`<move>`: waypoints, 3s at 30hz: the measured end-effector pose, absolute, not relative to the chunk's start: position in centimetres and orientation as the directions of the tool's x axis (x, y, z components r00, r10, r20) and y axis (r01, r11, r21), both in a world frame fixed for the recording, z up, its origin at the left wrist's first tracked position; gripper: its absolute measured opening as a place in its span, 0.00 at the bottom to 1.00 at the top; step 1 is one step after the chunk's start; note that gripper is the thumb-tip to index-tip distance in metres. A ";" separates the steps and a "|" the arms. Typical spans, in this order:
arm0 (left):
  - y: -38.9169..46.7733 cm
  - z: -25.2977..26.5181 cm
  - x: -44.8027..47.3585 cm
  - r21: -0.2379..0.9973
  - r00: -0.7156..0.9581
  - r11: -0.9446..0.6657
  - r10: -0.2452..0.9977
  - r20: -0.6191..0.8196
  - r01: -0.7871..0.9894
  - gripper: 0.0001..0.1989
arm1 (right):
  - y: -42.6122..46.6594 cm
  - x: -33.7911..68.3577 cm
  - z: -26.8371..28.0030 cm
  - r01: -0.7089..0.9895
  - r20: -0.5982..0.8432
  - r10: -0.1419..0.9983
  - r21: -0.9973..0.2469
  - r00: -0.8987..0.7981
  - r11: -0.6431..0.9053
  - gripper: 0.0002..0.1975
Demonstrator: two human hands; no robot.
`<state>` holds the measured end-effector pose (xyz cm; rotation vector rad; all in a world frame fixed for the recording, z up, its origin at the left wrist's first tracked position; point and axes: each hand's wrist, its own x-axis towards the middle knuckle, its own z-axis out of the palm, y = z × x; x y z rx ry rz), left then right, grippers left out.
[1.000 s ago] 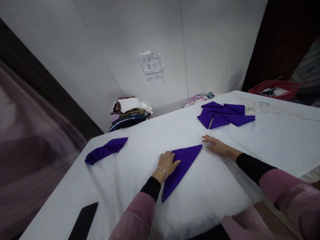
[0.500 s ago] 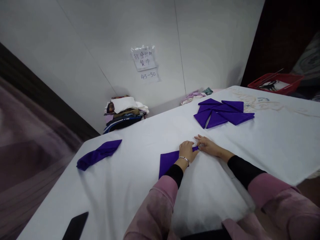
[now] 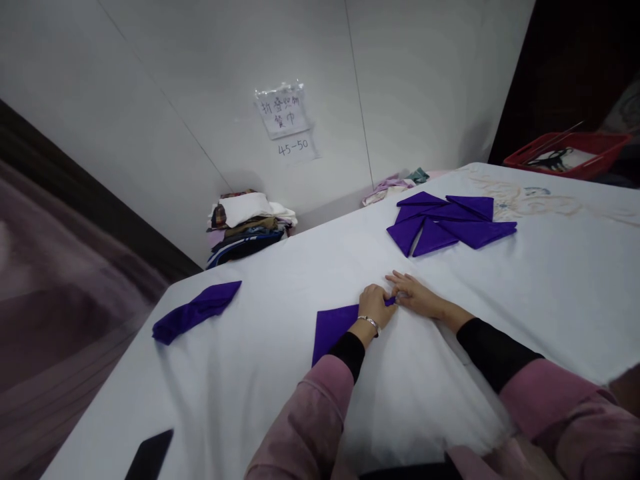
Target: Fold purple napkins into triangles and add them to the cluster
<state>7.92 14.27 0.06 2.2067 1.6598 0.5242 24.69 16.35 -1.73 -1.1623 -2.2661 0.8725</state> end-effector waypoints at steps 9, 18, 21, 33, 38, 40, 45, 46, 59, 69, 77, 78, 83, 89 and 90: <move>14.3 0.3 8.0 0.490 0.257 -0.256 0.964 0.067 0.833 0.10 | 16.4 24.5 -2.1 0.593 0.102 0.852 -0.675 -0.514 0.439 0.04; 14.3 -0.2 7.8 0.499 0.236 -0.261 0.965 0.115 0.826 0.10 | 16.5 24.7 -2.2 0.577 0.131 0.843 -0.673 -0.522 0.462 0.05; 14.3 -0.2 7.8 0.491 0.239 -0.263 0.964 0.113 0.831 0.09 | 16.5 24.7 -2.3 0.563 0.137 0.832 -0.676 -0.538 0.475 0.05; 14.4 0.2 8.1 0.423 0.275 -0.273 0.960 0.057 0.864 0.04 | 16.5 24.7 -2.4 0.546 0.185 0.834 -0.679 -0.520 0.491 0.07; 14.4 0.6 8.1 0.439 0.277 -0.264 0.960 0.036 0.859 0.04 | 16.4 25.3 -2.1 0.471 0.183 0.850 -0.765 -0.493 0.438 0.07; 14.5 0.5 8.1 0.445 0.289 -0.275 0.956 0.037 0.852 0.05 | 16.4 25.5 -2.1 0.441 0.173 0.850 -0.794 -0.497 0.419 0.11; 14.8 -0.1 7.9 0.433 0.315 -0.306 0.948 0.051 0.848 0.07 | 16.5 25.1 -2.4 0.491 0.151 0.822 -0.737 -0.550 0.464 0.10; 14.9 -0.2 7.8 0.431 0.324 -0.314 0.945 0.053 0.846 0.07 | 16.6 25.0 -2.5 0.505 0.145 0.820 -0.725 -0.553 0.469 0.10; 14.7 0.2 6.7 0.462 0.253 -0.252 0.966 0.060 0.850 0.07 | 16.3 24.4 -1.9 0.609 0.112 0.824 -0.620 -0.555 0.494 0.12; 14.4 -0.9 6.2 0.499 0.225 -0.260 0.965 0.131 0.826 0.05 | 16.3 23.6 -2.5 0.686 0.125 0.880 -0.580 -0.458 0.439 0.09; 14.9 -1.3 5.4 0.576 0.249 -0.304 0.953 0.175 0.759 0.05 | 16.4 23.6 -2.6 0.717 0.130 0.897 -0.558 -0.422 0.418 0.06; 14.9 -1.3 5.3 0.578 0.258 -0.314 0.949 0.181 0.753 0.05 | 16.4 23.7 -2.7 0.718 0.129 0.897 -0.557 -0.422 0.417 0.07; 14.8 -1.5 5.3 0.563 0.279 -0.343 0.939 0.200 0.752 0.05 | 16.7 24.2 -3.5 0.693 0.148 0.889 -0.576 -0.433 0.434 0.08; 14.5 -1.6 5.6 0.530 0.273 -0.341 0.940 0.205 0.776 0.03 | 17.7 23.7 -4.7 0.711 0.089 0.918 -0.606 -0.386 0.358 0.11; 14.4 -1.6 5.7 0.527 0.272 -0.340 0.940 0.205 0.779 0.03 | 17.7 23.4 -4.9 0.724 0.079 0.929 -0.604 -0.363 0.334 0.11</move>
